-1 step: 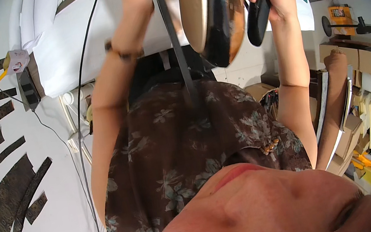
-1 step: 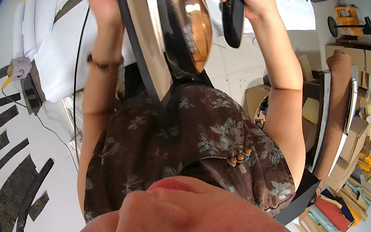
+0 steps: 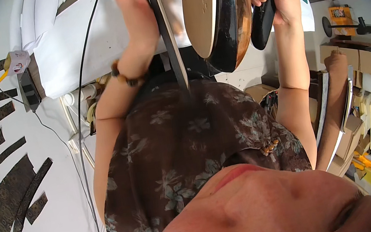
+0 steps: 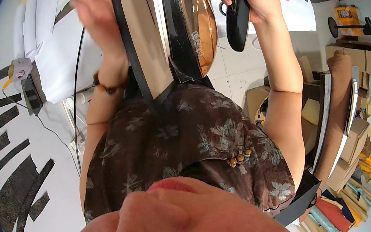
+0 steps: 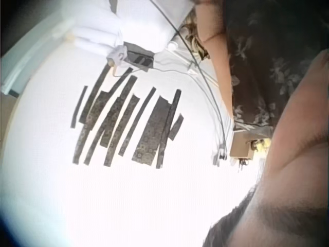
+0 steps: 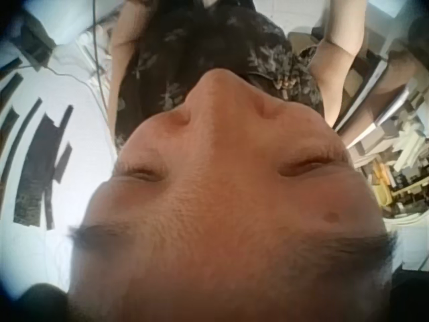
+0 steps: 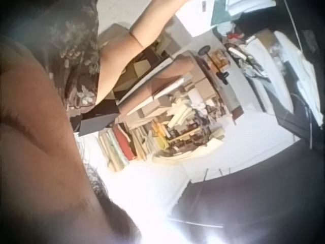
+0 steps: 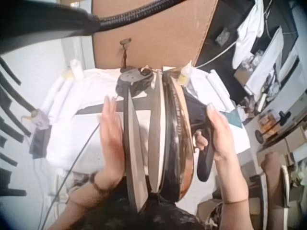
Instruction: The person applies glue to a black fabric strip, presses it onto a beige lampshade frame, and uses an iron to secure the bond. They then trim the excess fabric with scissors and continue attaching and ironing additional strips around the frame.
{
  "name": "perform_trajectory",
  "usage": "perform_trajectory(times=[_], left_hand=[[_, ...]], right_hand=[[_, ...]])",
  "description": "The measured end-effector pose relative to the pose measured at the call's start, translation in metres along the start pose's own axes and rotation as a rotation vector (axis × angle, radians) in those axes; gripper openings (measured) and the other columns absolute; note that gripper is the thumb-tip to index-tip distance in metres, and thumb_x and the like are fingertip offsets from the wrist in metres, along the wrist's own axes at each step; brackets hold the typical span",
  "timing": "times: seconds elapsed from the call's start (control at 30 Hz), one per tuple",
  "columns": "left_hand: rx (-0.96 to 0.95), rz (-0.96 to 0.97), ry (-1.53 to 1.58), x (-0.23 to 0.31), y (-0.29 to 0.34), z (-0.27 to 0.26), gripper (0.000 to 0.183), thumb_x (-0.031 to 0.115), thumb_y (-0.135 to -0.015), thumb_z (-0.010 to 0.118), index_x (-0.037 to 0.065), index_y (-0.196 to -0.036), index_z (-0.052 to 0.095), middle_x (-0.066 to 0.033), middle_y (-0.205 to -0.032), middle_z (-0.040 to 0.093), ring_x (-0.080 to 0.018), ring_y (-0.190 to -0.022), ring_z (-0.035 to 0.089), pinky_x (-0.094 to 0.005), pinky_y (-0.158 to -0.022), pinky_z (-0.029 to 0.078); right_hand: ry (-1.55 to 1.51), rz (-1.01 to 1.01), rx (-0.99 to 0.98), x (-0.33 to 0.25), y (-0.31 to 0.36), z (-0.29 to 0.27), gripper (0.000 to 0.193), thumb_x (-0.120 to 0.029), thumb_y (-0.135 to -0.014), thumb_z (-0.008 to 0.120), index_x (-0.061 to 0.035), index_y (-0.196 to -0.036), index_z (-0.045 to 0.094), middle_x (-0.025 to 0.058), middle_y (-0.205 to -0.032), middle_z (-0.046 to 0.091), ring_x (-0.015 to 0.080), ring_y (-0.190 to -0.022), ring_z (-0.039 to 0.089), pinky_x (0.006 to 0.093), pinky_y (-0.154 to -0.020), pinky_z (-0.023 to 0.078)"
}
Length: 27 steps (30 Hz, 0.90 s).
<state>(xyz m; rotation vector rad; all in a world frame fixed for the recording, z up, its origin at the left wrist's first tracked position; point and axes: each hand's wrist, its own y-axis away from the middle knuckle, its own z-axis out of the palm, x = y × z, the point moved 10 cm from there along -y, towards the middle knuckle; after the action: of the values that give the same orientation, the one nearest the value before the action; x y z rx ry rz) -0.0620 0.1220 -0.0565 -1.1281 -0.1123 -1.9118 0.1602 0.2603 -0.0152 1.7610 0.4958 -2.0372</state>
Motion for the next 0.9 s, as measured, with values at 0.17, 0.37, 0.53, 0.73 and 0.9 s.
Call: perform_trajectory(times=[0.17,0.37,0.53,0.73,0.9], left_hand=[[-0.224,-0.136,0.088,-0.004,0.031,0.031,0.087,0.064,-0.107,0.022,0.006,-0.164,-0.008,-0.0098,-0.173,-0.002,-0.0242,-0.158,0.009,-0.0391,-0.127,0.009],[-0.249,-0.455,0.338,-0.039,0.040,0.057,0.087,0.075,-0.102,0.020,0.011,-0.161,0.022,-0.0102,-0.144,0.052,-0.0228,-0.121,0.057,-0.0383,-0.104,0.049],[-0.597,-0.501,0.708,-0.054,0.045,0.081,0.089,0.079,-0.098,0.016,0.010,-0.147,0.044,-0.0066,-0.119,0.065,-0.0216,-0.101,0.064,-0.0340,-0.092,0.055],[-0.389,-0.098,0.153,-0.034,0.022,0.086,0.081,0.061,-0.108,0.012,0.006,-0.165,-0.006,-0.0125,-0.168,0.021,-0.0250,-0.149,0.029,-0.0337,-0.123,0.020],[-0.372,-0.349,0.951,-0.046,0.022,0.077,0.078,0.057,-0.110,0.016,0.002,-0.163,0.001,-0.0172,-0.170,0.011,-0.0266,-0.156,0.011,-0.0365,-0.125,0.006]], right_hand=[[0.000,-0.074,-0.070,-0.013,0.010,0.013,0.038,-0.041,-0.107,0.054,-0.0037,-0.101,0.060,0.0072,-0.059,0.058,0.0146,-0.037,0.049,0.0267,-0.036,0.041],[0.066,-0.072,-0.149,-0.048,0.017,0.038,0.030,-0.036,-0.108,0.053,-0.0077,-0.101,0.060,0.0046,-0.061,0.058,0.0119,-0.037,0.048,0.0248,-0.037,0.040],[0.185,-0.042,-0.126,-0.027,-0.001,0.023,0.028,-0.035,-0.108,0.054,-0.0091,-0.102,0.060,0.0013,-0.064,0.057,0.0092,-0.042,0.047,0.0222,-0.041,0.039],[0.162,0.026,0.045,0.007,0.002,-0.013,0.030,-0.037,-0.107,0.055,-0.0080,-0.102,0.061,0.0002,-0.062,0.055,0.0098,-0.042,0.048,0.0235,-0.041,0.039],[0.062,0.009,-0.022,0.026,0.003,-0.016,0.031,-0.038,-0.107,0.056,-0.0071,-0.102,0.060,0.0011,-0.062,0.057,0.0107,-0.042,0.049,0.0245,-0.042,0.042]])
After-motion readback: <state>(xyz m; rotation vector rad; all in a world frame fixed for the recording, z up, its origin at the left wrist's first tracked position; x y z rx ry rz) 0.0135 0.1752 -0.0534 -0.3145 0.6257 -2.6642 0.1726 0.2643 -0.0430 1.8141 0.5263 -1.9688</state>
